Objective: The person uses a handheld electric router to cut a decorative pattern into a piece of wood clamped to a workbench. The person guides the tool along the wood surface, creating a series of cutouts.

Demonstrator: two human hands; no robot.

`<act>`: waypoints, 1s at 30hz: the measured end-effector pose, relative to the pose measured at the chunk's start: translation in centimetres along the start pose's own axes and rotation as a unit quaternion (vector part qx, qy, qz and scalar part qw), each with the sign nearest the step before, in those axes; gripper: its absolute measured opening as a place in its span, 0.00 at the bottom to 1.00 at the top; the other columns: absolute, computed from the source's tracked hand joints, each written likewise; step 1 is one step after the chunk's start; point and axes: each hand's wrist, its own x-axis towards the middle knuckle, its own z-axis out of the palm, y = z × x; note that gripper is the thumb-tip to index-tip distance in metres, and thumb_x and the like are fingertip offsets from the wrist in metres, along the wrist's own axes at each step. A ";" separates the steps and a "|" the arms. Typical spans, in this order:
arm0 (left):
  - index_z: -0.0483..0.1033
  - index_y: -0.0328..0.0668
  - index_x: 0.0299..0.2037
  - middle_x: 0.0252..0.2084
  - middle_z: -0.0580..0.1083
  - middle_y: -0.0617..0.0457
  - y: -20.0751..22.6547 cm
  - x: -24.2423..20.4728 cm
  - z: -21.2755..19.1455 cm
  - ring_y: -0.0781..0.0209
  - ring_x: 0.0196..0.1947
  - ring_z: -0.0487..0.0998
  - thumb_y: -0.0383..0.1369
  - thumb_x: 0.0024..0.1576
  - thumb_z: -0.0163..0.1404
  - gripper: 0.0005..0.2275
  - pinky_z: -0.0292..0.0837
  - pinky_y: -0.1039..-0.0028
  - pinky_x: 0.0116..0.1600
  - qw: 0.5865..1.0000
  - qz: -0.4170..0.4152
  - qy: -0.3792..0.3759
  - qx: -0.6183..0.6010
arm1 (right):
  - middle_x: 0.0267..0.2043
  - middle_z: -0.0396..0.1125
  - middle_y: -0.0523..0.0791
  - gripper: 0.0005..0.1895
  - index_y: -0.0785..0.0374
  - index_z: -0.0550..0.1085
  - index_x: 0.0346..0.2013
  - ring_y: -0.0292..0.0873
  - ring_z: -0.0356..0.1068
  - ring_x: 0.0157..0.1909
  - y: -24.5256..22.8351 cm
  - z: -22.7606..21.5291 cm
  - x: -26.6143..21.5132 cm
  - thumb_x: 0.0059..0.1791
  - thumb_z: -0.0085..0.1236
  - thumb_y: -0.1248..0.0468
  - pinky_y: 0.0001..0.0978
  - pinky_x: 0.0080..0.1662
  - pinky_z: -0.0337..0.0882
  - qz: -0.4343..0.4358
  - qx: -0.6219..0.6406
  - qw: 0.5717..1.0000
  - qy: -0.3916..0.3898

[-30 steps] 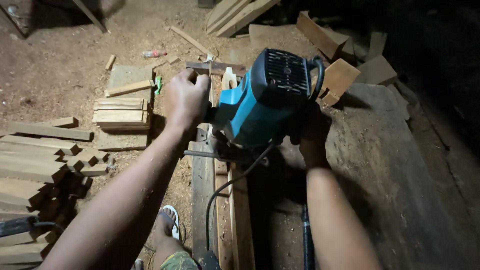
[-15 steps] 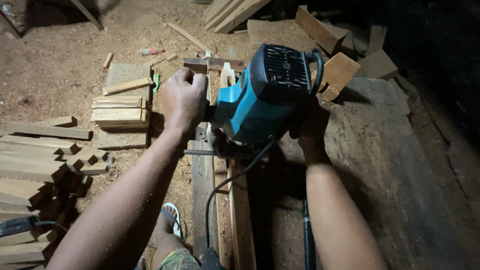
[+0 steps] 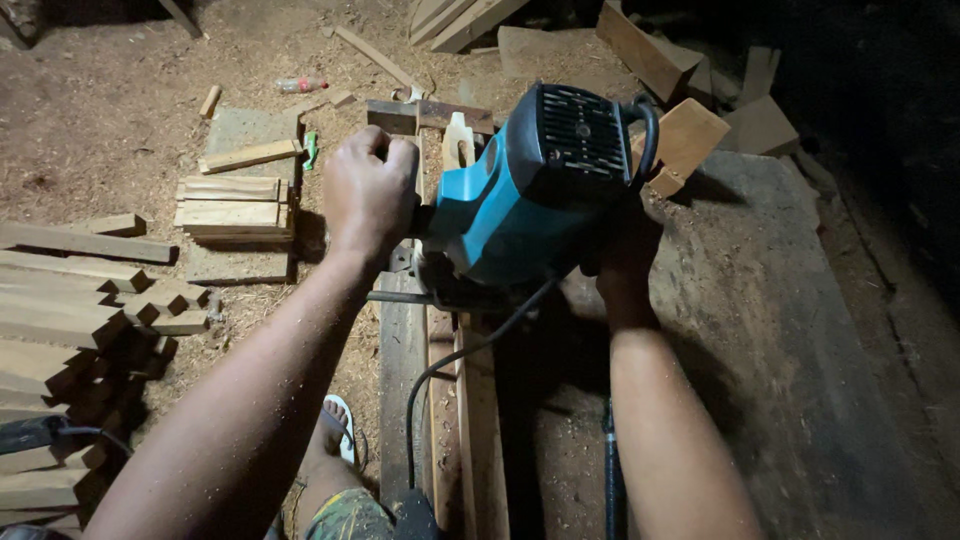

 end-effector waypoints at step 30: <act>0.83 0.46 0.29 0.25 0.79 0.40 1.6 -0.2 4.1 0.38 0.27 0.81 0.54 0.52 0.50 0.20 0.75 0.52 0.31 0.996 -0.060 0.052 -0.042 | 0.67 0.65 0.46 0.23 0.61 0.66 0.65 0.46 0.65 0.66 6.5 -5.5 8.1 0.59 0.45 0.53 0.37 0.68 0.66 -0.180 -0.090 0.977 -0.071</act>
